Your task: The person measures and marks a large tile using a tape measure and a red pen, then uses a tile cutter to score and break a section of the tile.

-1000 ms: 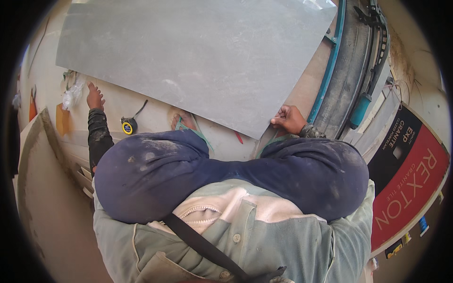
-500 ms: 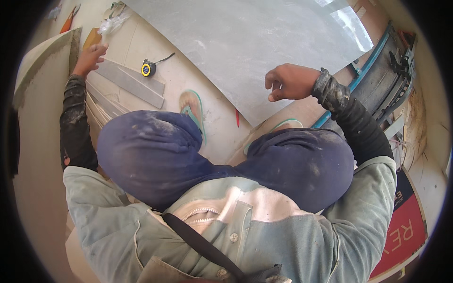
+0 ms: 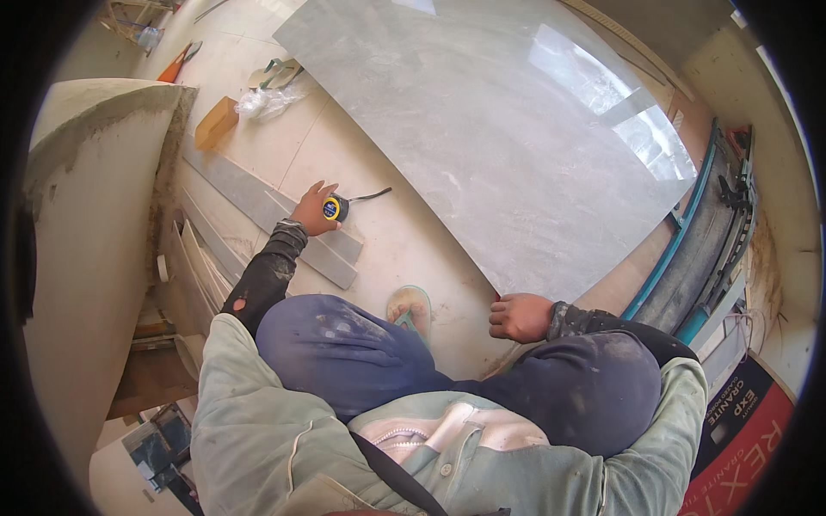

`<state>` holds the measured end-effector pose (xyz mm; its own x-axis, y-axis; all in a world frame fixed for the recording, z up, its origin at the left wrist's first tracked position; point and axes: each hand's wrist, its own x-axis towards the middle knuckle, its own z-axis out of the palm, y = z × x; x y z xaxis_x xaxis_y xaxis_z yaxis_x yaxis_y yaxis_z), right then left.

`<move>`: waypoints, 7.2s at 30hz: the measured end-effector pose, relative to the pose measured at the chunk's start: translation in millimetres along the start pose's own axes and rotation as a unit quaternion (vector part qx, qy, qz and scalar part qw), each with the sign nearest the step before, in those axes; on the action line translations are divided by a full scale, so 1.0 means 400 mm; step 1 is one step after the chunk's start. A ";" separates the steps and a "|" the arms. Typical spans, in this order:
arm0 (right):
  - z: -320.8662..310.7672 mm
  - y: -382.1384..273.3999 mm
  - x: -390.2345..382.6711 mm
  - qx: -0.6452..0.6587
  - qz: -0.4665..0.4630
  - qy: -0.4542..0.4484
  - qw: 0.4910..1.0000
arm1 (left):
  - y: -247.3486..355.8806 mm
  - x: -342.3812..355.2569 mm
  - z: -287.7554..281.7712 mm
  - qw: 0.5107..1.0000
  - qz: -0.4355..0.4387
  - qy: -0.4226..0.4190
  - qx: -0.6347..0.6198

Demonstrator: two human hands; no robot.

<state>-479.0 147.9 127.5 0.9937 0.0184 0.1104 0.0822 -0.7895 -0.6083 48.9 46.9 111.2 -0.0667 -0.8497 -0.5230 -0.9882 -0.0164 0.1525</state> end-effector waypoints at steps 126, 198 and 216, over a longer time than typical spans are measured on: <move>-0.111 0.027 -0.555 -0.021 0.464 0.498 0.733 | 1.187 -0.056 0.208 0.850 0.510 -0.035 0.130; 0.201 -0.121 -0.341 0.128 0.538 0.633 0.542 | 1.231 -0.038 0.210 0.868 0.484 -0.049 0.099; 0.205 -0.113 -0.348 0.133 0.549 0.606 0.560 | 1.227 -0.035 0.218 0.869 0.481 -0.044 0.107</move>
<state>-614.8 231.2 75.0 -0.3123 -0.9457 -0.0896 -0.3593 0.2049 -0.9104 -447.3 96.7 120.0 -0.8773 -0.3719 -0.3035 -0.4715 0.7859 0.4001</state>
